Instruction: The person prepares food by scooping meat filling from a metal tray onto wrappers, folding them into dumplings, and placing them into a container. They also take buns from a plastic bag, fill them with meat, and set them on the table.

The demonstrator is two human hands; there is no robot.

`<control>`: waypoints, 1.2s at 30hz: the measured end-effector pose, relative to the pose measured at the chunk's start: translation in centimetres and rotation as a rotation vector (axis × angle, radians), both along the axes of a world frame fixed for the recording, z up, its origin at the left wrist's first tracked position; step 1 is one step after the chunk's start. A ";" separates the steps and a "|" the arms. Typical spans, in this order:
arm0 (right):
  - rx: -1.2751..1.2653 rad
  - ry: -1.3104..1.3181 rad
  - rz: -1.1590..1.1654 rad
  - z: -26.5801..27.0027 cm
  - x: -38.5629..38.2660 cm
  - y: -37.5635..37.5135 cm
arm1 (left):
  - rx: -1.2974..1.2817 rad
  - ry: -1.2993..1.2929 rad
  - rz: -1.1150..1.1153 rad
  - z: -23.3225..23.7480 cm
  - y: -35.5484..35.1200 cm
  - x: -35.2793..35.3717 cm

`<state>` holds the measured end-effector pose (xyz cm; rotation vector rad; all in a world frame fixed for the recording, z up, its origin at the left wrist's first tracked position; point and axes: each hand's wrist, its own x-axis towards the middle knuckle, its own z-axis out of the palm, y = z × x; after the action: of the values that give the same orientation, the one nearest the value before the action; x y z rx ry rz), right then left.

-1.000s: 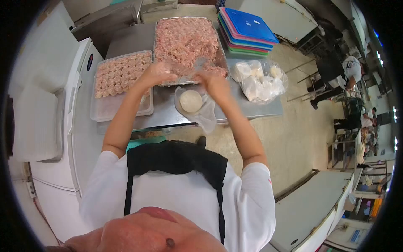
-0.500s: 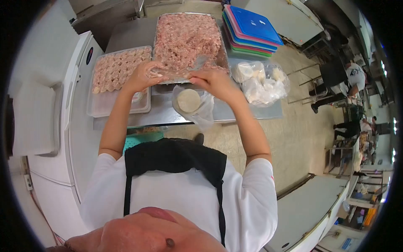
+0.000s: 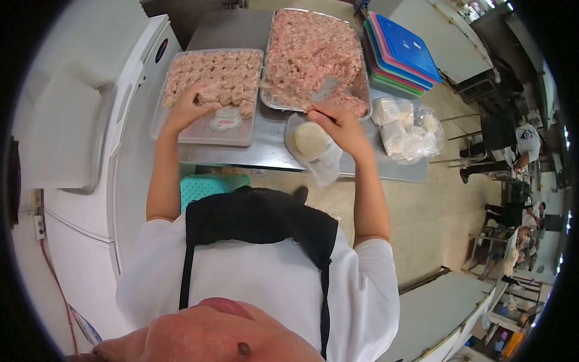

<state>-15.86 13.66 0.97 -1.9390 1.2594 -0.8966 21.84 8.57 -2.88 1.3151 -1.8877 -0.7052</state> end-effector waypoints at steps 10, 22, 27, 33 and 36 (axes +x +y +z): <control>0.390 -0.222 -0.353 -4.6 -2.4 4.8 | 0.142 -0.181 0.059 -4.6 1.5 -2.1; 0.412 -0.223 -0.313 -4.0 -5.4 3.5 | -0.063 -0.334 0.078 -7.2 -0.8 -6.7; 0.375 -0.157 -0.166 -4.5 -7.3 0.8 | -0.074 -0.200 0.034 -6.3 0.3 -5.8; 0.138 0.038 0.013 -4.7 -10.5 -3.6 | 0.222 -0.236 0.221 -3.3 3.6 -7.4; 0.110 0.245 0.030 -2.9 -12.0 -6.1 | 0.163 -0.448 0.278 -2.4 4.3 -9.6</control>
<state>-27.82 7.60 -1.95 -2.0186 1.3823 -0.5741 12.20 12.89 -5.24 1.9224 -1.9550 -0.4516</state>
